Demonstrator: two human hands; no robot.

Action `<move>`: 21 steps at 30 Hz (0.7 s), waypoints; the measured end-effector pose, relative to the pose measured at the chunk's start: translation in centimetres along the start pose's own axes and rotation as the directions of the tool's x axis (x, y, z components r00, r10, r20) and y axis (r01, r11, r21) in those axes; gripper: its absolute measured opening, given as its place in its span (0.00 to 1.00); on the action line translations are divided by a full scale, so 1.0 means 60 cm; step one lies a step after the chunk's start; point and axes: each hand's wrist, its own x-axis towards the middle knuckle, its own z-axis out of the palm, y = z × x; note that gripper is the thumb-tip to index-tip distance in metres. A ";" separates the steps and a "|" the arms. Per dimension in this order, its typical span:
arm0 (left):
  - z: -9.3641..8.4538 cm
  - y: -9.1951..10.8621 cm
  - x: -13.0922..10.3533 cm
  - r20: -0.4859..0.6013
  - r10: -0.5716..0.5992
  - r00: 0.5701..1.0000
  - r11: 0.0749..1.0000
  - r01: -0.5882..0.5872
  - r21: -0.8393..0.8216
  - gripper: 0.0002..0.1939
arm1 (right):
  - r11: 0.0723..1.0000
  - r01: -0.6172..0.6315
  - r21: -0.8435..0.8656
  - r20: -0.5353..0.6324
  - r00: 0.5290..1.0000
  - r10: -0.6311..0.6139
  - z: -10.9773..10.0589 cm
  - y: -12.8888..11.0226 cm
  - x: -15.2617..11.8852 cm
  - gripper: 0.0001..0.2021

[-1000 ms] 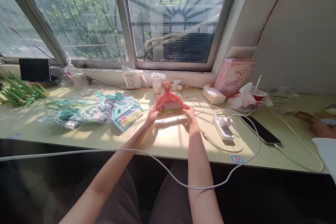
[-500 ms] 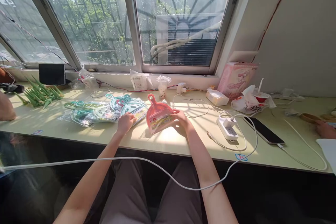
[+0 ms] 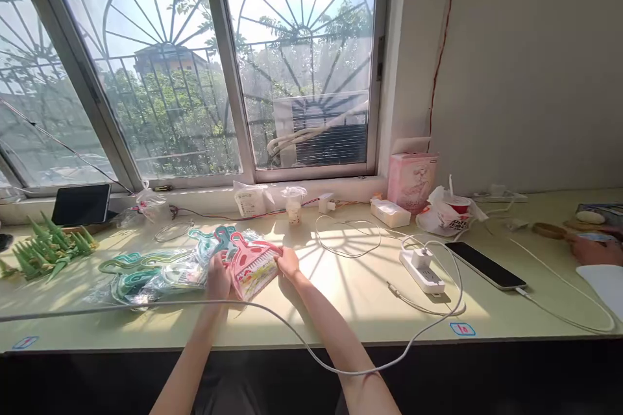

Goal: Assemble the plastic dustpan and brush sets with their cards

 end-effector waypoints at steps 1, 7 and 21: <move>0.001 -0.006 -0.003 -0.074 -0.007 0.997 1.000 0.007 0.001 0.28 | 1.000 0.016 0.025 0.004 1.000 -0.016 0.009 -0.006 0.003 0.12; 0.003 -0.023 0.000 -0.178 -0.270 0.946 0.948 0.229 -0.222 0.31 | 0.996 -0.091 0.015 -0.099 0.991 0.092 0.075 -0.026 0.004 0.19; 0.009 -0.018 0.046 -0.058 -0.047 0.997 0.994 0.041 -0.104 0.42 | 0.999 -0.011 0.051 -0.060 0.998 0.014 0.126 -0.034 0.042 0.17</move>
